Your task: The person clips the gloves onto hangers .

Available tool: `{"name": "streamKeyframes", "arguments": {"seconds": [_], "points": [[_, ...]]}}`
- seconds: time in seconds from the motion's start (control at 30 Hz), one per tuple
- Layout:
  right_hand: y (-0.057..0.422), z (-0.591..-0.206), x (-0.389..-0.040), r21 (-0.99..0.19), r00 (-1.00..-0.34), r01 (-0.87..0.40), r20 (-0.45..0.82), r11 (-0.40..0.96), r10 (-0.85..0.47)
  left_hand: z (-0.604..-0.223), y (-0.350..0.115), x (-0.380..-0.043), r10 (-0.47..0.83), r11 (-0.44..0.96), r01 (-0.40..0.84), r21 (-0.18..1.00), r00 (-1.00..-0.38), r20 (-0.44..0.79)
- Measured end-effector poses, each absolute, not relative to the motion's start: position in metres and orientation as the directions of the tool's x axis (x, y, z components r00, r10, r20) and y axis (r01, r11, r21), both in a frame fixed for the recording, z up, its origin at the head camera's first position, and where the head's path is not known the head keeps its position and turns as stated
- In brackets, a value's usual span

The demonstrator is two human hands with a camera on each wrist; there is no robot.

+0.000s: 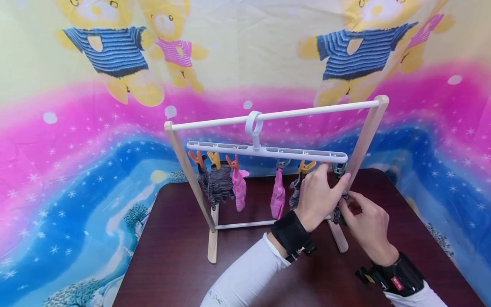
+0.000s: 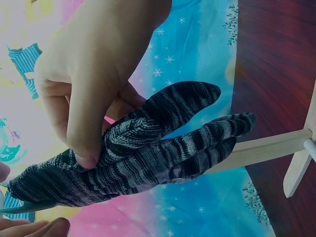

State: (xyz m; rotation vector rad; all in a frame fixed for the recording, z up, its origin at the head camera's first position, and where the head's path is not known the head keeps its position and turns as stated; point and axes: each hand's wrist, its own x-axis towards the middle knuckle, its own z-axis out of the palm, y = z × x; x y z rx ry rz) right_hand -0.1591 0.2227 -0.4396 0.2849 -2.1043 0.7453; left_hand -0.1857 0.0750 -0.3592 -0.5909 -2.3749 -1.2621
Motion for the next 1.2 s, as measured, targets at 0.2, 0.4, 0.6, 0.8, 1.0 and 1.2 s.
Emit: {"name": "streamKeyframes", "arguments": {"seconds": [0.2, 0.4, 0.6, 0.8, 1.0, 1.2], "points": [[0.223, -0.441, -0.161, -0.413, -0.612, -0.445, 0.788, 0.795, 0.066, -0.363, 0.073, -0.184, 0.204, 0.558, 0.512, 0.653, -0.848, 0.49], [0.222, -0.443, -0.16, -0.413, -0.621, -0.441, 0.781, 0.797, 0.061, -0.37, 0.071, -0.182, 0.219, 0.578, 0.516, 0.633, -0.845, 0.489], [0.22, -0.443, -0.159, -0.402, -0.613, -0.443, 0.788, 0.801, 0.057, -0.378, 0.069, -0.178, 0.233, 0.576, 0.513, 0.636, -0.849, 0.474], [0.22, -0.445, -0.159, -0.413, -0.625, -0.433, 0.778, 0.801, 0.063, -0.385, 0.066, -0.174, 0.234, 0.567, 0.493, 0.66, -0.865, 0.445], [0.221, -0.447, -0.159, -0.424, -0.631, -0.431, 0.773, 0.797, 0.07, -0.39, 0.063, -0.172, 0.239, 0.562, 0.491, 0.666, -0.867, 0.438], [0.222, -0.448, -0.158, -0.431, -0.64, -0.417, 0.764, 0.801, 0.078, -0.397, 0.06, -0.168, 0.251, 0.559, 0.493, 0.666, -0.867, 0.431]]}}
